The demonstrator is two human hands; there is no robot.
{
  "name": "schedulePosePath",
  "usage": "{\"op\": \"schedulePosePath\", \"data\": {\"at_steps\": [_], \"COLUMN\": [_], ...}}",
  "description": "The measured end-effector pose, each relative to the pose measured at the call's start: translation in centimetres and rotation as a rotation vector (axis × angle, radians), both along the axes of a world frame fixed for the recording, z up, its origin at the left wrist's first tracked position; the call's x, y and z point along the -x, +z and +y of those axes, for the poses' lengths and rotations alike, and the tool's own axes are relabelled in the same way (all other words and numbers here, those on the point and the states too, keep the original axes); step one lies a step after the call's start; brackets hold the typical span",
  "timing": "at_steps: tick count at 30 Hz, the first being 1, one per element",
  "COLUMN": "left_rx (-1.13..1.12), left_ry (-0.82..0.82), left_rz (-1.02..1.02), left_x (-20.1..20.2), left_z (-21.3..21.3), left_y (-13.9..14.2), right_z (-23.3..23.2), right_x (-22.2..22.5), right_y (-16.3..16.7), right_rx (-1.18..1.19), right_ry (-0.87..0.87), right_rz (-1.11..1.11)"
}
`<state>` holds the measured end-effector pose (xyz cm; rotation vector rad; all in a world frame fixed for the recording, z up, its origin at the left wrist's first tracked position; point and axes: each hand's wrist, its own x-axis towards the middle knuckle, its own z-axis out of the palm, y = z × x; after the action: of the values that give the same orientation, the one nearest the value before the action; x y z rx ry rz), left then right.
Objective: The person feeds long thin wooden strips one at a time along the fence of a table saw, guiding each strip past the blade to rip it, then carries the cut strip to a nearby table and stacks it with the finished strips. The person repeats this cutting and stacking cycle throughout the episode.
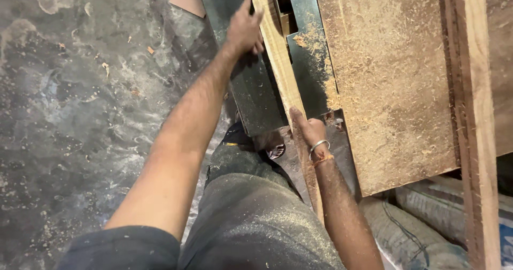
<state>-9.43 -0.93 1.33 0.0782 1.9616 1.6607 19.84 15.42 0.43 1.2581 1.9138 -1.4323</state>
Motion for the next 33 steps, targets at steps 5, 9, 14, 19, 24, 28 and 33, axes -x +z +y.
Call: {"op": "schedulePosePath", "data": {"at_steps": [5, 9, 14, 19, 24, 28, 33], "left_rx": [0.080, 0.046, -0.004, -0.046, -0.069, -0.085, -0.087], "left_ry": [-0.115, -0.101, -0.069, -0.053, -0.038, -0.035, -0.035], "left_rz": [-0.070, -0.007, 0.012, -0.020, 0.001, 0.005, 0.047], "left_x": [-6.8, -8.3, -7.7, -7.4, -6.0, -4.9, -3.4], "left_z": [-0.3, -0.1, 0.2, 0.1, 0.2, 0.0, -0.2], "left_y": [1.3, 1.4, 0.6, -0.1, -0.6, -1.2, -1.2], "right_z": [-0.4, -0.2, 0.8, 1.0, 0.9, 0.4, 0.4], "right_x": [0.1, -2.3, -12.5, -17.5, -16.4, -15.3, -13.6], "right_y": [1.0, -0.2, -0.2, -1.8, -2.4, -2.1, -2.1], "right_rx": [-0.027, -0.191, -0.031, 0.250, 0.159, 0.186, 0.174], "right_ry": [0.029, 0.172, 0.164, -0.049, -0.031, -0.048, -0.027], "right_rz": [0.020, -0.003, 0.023, 0.117, 0.076, 0.149, 0.153]}}
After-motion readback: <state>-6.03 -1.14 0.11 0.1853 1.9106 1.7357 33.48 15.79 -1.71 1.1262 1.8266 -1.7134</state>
